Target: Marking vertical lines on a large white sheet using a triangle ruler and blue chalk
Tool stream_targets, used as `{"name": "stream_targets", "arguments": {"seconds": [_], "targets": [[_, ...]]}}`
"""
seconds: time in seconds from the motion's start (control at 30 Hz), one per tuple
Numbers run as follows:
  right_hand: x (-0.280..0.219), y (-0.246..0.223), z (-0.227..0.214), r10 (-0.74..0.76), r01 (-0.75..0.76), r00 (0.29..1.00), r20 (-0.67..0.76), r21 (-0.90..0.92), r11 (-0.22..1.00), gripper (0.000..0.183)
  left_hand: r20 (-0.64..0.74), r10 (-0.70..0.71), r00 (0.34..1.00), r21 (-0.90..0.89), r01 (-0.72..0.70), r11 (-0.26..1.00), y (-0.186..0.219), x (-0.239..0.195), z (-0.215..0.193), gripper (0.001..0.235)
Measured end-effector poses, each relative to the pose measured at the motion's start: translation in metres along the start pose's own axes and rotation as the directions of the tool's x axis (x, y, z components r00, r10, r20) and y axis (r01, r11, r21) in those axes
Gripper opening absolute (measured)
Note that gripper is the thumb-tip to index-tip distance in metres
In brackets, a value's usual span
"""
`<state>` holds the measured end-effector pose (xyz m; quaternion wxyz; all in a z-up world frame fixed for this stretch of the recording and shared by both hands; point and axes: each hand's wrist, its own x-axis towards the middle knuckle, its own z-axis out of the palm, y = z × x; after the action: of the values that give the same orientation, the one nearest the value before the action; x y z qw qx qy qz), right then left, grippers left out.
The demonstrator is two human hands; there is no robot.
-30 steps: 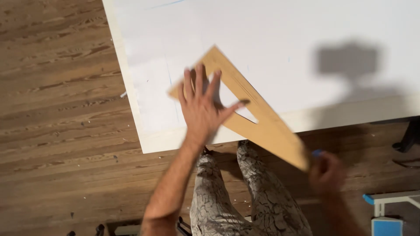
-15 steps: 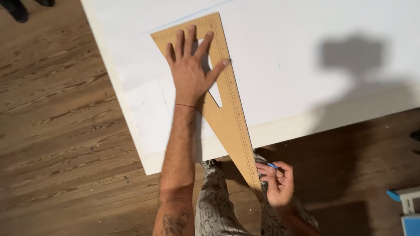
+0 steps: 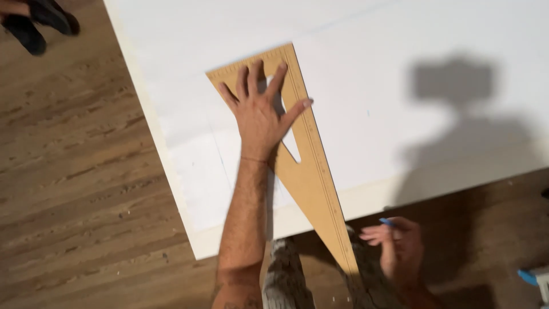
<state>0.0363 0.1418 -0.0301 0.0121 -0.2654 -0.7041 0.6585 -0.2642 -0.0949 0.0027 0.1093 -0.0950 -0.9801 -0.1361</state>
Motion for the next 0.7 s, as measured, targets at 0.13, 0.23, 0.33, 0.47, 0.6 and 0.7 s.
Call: {"name": "stream_targets", "arguments": {"seconds": [0.13, 0.23, 0.33, 0.47, 0.6, 0.7], "targets": [[0.079, -0.056, -0.008, -0.225, 0.193, 0.969, -0.108, -0.247, 0.95, 0.012, -0.054, 0.027, 0.998, -0.006, -0.028, 1.0, 0.0, 0.0, 0.003, 0.075], [0.145, -0.066, -0.018, -0.531, 0.427, 0.846, -0.048, -0.536, 0.729, 0.017, -0.01, 0.003, 1.0, -0.015, -0.004, 1.0, -0.002, 0.004, 0.003, 0.076], [0.204, -0.114, 0.016, -0.717, 0.734, 0.67, 0.194, -0.319, 0.599, 0.012, -0.018, 0.008, 1.0, -0.012, -0.008, 1.0, -0.004, 0.006, 0.004, 0.076], [0.253, -0.129, 0.074, -0.417, 0.476, 0.879, 0.23, -0.451, 0.755, 0.021, 0.093, -0.013, 0.996, -0.012, 0.014, 1.0, 0.0, 0.002, 0.0, 0.084], [0.296, -0.133, 0.128, -0.413, 0.484, 0.831, 0.372, -0.119, 0.867, 0.02, 0.041, -0.018, 0.999, -0.048, 0.02, 0.999, -0.002, 0.01, 0.005, 0.06], [0.304, -0.131, 0.147, -0.492, 0.6, 0.764, 0.418, -0.177, 0.78, 0.02, 0.051, -0.023, 0.998, -0.022, 0.024, 0.999, -0.002, 0.006, 0.007, 0.061]]}}
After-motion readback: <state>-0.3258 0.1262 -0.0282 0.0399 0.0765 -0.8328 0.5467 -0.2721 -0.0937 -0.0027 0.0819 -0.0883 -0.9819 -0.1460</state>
